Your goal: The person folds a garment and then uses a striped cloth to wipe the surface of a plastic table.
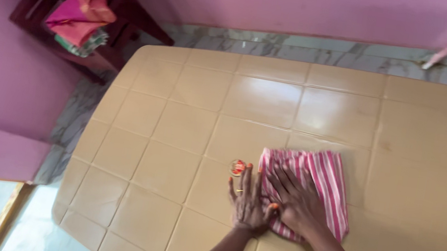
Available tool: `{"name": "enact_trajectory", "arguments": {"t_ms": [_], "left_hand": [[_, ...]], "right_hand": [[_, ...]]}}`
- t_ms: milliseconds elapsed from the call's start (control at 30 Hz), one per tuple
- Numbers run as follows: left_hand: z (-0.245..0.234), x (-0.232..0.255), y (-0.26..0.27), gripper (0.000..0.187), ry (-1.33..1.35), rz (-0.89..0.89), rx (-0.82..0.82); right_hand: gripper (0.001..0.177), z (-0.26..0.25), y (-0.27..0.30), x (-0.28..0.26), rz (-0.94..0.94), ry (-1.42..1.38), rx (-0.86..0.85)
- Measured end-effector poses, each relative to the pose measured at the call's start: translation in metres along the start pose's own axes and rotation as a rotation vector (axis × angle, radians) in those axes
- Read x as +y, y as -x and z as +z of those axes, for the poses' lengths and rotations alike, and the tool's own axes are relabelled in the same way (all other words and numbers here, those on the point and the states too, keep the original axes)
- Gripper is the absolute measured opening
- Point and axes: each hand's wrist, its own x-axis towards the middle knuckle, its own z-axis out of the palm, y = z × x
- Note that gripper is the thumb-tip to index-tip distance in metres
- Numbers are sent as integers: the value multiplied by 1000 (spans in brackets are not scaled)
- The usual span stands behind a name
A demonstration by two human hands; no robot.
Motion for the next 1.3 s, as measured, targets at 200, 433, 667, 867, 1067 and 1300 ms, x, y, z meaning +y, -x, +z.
{"name": "enact_trajectory", "arguments": {"t_ms": [200, 433, 667, 867, 1067, 1300], "left_hand": [[-25, 15, -3, 95, -28, -56, -156], [-44, 29, -5, 86, -53, -99, -250], [-44, 34, -7, 80, -100, -98, -292], [-48, 33, -3, 75, -97, -72, -331], [-39, 21, 4, 78, -50, 24, -323], [-28, 15, 5, 80, -86, 201, -259]], "right_hand": [[61, -10, 89, 115, 476, -172, 98], [61, -32, 180, 246, 784, 132, 385], [69, -7, 264, 196, 1103, 24, 409], [67, 38, 273, 89, 1060, 67, 387], [61, 58, 207, -59, 939, -48, 390], [72, 10, 141, -154, 755, -131, -174]]}}
